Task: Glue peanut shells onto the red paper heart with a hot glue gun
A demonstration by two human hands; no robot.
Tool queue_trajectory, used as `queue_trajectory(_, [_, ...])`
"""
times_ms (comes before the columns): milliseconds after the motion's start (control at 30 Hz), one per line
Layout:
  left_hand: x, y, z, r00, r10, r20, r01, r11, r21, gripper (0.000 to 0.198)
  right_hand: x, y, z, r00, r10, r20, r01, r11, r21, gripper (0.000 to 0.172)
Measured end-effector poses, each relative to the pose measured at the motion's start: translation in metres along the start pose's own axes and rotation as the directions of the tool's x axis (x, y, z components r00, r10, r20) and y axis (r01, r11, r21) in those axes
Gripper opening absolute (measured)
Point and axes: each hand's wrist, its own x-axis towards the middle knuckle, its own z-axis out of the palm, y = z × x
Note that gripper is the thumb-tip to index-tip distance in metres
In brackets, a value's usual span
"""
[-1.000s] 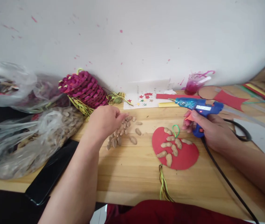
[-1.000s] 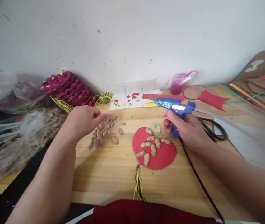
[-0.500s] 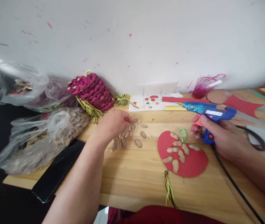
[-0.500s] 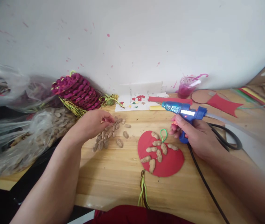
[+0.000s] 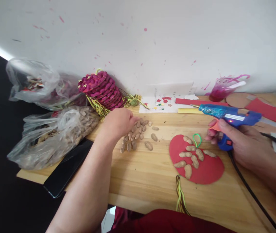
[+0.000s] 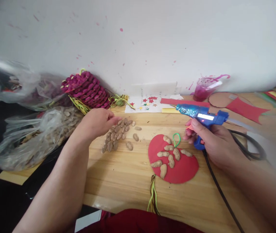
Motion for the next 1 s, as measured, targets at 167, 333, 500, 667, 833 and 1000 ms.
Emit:
queue_trajectory(167, [0.002,-0.005,0.003,0.999,-0.048,-0.009,0.047,0.999,-0.013,0.034,-0.001,-0.005,0.003,1.000,0.011,-0.023,-0.011,1.000,-0.015,0.047])
queue_trajectory(333, [0.004,-0.023,0.008,0.997,-0.060,-0.053,0.053,0.992,-0.119,0.035,0.000,-0.007,0.004,0.999,0.029,-0.020,-0.031,0.997,-0.074,0.051])
queue_trajectory(500, [0.006,-0.030,0.008,0.997,-0.072,-0.018,0.069,0.991,-0.116,0.025,0.000,-0.009,0.002,0.999,0.033,-0.010,-0.034,0.994,-0.103,0.053])
queue_trajectory(667, [0.008,-0.026,0.009,0.998,-0.055,0.008,0.056,0.991,-0.124,0.018,0.002,-0.002,-0.003,1.000,0.025,0.008,-0.024,0.996,-0.087,0.047])
queue_trajectory(833, [0.011,-0.021,0.014,1.000,-0.030,0.000,0.030,0.986,-0.163,0.022,0.003,0.002,-0.003,1.000,0.018,0.016,-0.016,0.995,-0.100,0.046])
queue_trajectory(1000, [0.016,-0.020,0.019,0.995,-0.026,-0.101,0.008,0.985,-0.175,0.033,0.001,0.000,-0.003,1.000,-0.002,0.025,0.004,0.994,-0.113,0.047])
